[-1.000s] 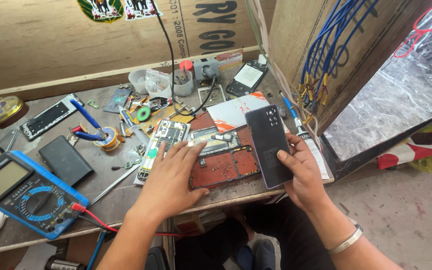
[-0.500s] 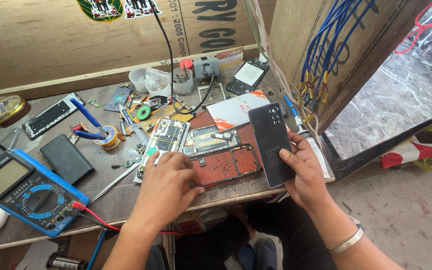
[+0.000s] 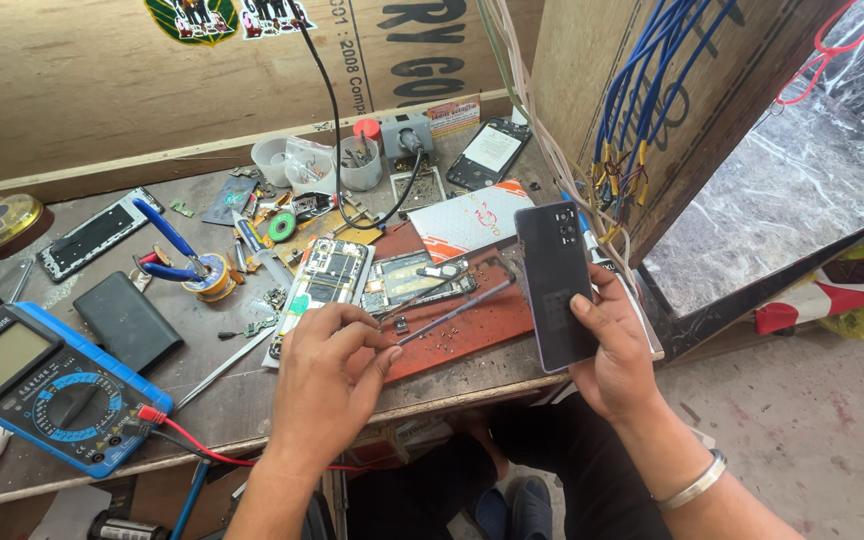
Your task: The person holds a black smartphone and repeatedly wipes its back surface with a small cloth. The person rotates the phone to wipe different areas, including around the camera module, and continues wiping until the end of the clip.
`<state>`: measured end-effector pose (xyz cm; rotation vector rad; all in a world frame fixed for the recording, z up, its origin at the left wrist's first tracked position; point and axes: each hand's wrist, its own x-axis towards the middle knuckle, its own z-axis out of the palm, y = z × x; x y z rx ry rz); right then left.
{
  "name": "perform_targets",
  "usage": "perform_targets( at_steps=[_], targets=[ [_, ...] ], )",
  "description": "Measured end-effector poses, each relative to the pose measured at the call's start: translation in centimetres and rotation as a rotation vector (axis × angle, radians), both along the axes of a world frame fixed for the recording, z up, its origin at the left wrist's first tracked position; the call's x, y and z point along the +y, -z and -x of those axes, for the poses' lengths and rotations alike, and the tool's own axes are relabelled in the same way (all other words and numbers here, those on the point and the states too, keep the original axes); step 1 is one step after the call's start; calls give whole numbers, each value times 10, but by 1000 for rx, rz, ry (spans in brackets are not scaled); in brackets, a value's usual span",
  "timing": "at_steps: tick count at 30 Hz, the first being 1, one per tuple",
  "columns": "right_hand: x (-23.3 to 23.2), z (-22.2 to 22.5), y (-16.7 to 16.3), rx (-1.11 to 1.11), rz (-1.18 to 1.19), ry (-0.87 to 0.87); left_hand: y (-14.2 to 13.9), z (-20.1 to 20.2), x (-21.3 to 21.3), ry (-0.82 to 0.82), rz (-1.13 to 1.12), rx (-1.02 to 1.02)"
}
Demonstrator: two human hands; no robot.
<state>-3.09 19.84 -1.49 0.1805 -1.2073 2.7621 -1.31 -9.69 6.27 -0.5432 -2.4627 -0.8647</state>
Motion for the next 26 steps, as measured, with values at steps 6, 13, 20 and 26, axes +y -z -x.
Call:
perform_targets(
  at_steps=[6,13,20,26],
  targets=[
    [-3,-3,-13,50,78,-55,12,0,5,39,-339,-157],
    [-21,-6,-52,-49,149,-179,36,2,6,21,-756,-497],
    [-38,-8,-58,-27,141,-326,58,0,14,125,-1220,-599],
    [-39,-7,-46,-125,13,-436,76,-2,22,162,-1517,-729]
  ],
)
